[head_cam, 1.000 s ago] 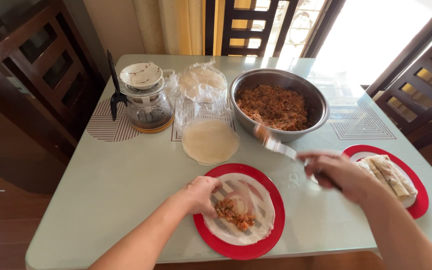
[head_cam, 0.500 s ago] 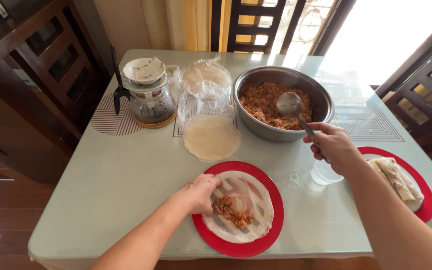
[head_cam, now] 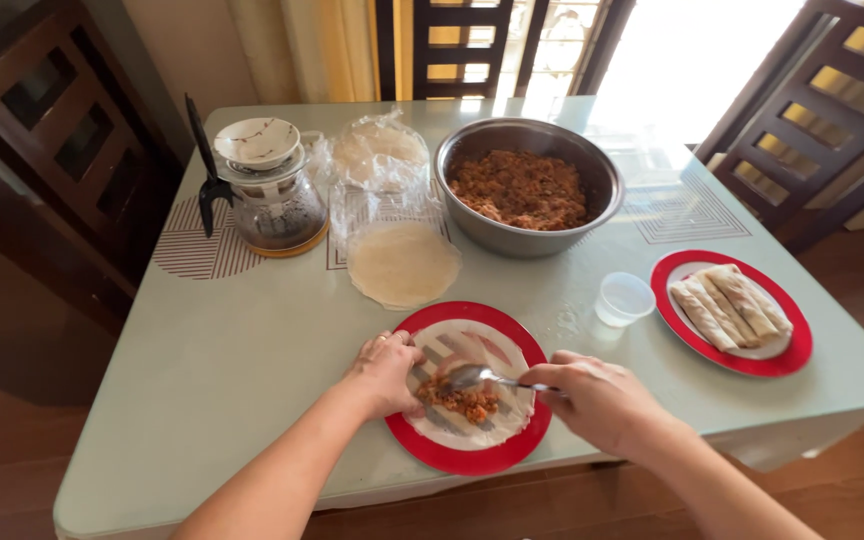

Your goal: Preparing and rolling lumpia wrappers with meat filling.

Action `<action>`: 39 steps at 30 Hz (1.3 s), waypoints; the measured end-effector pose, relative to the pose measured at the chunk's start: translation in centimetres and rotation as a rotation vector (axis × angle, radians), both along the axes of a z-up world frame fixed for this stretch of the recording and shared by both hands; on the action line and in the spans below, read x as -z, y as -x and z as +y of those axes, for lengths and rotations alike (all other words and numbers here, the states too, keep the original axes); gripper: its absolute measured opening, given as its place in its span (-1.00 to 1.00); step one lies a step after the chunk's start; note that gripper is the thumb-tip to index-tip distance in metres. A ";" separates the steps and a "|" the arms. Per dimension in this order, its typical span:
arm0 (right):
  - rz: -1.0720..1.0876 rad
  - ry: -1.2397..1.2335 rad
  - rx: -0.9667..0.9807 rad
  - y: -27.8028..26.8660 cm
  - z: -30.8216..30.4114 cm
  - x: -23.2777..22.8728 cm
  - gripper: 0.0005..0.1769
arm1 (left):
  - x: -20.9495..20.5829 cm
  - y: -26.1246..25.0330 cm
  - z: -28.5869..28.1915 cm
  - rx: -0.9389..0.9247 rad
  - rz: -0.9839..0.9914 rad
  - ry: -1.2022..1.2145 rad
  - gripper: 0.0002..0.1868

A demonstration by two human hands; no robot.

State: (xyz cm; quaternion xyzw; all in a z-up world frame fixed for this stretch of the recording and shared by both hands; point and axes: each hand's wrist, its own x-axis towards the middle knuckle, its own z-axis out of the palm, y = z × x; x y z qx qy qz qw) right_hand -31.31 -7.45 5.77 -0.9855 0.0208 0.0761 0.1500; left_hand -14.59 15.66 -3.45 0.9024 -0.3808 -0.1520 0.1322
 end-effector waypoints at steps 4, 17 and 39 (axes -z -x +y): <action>0.121 0.146 0.135 2.1 -1.2 -1.0 -0.59 | 0.0 0.4 0.0 0.014 -0.008 0.024 -0.17; 0.095 0.225 0.236 4.2 2.1 -1.4 -0.59 | -0.1 1.0 0.6 0.010 -0.008 0.000 -0.19; 0.210 0.219 0.236 4.4 2.3 -1.4 -0.56 | 0.3 1.3 0.7 -0.037 0.052 0.065 0.10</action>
